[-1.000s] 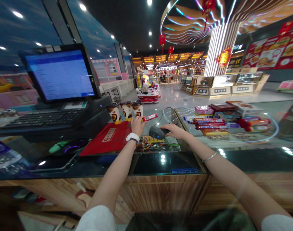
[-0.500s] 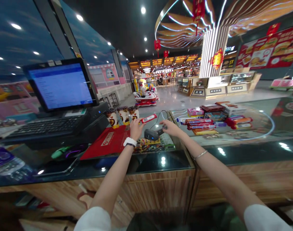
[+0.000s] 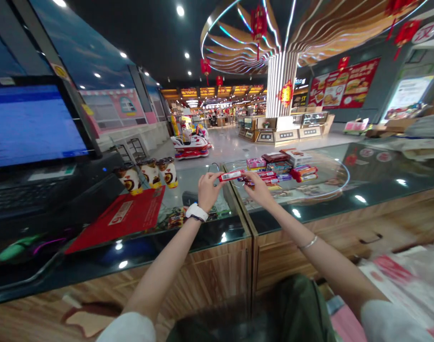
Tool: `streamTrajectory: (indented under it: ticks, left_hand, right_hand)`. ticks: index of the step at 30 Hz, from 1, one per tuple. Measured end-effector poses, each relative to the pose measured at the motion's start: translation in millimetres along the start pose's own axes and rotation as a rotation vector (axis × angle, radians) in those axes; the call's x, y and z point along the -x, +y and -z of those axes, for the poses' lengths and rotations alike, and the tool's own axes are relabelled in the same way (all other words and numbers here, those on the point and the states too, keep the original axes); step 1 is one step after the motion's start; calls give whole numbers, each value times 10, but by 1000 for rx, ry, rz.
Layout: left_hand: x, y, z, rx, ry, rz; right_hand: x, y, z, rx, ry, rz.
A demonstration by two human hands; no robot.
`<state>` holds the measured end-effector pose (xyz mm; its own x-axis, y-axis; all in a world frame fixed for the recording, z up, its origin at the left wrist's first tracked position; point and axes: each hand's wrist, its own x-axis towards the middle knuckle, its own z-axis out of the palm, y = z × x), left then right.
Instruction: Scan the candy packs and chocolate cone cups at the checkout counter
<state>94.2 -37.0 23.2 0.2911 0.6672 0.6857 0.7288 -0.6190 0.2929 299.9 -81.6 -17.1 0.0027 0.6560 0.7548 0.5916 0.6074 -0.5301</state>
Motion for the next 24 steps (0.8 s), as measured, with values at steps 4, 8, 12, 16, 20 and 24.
streamTrajectory:
  ticks: [4, 8, 12, 16, 20, 24]
  left_hand:
    - [-20, 366, -270, -29, -72, 16]
    - [-79, 723, -570, -104, -102, 11]
    - [-135, 1033, -843, -86, -136, -32]
    - [-178, 1304, -1111, 33, -184, -63]
    - [-224, 1558, -1411, 188, -268, -156]
    - [-266, 1813, -1687, 216, -367, -265]
  right_hand:
    - [173, 224, 277, 32, 78, -14]
    - [312, 434, 495, 78, 129, -108]
    - [382, 631, 688, 130, 209, -150]
    - [413, 858, 967, 179, 267, -177]
    - [484, 1125, 1341, 232, 288, -206]
    - [605, 1378, 1695, 285, 282, -244]
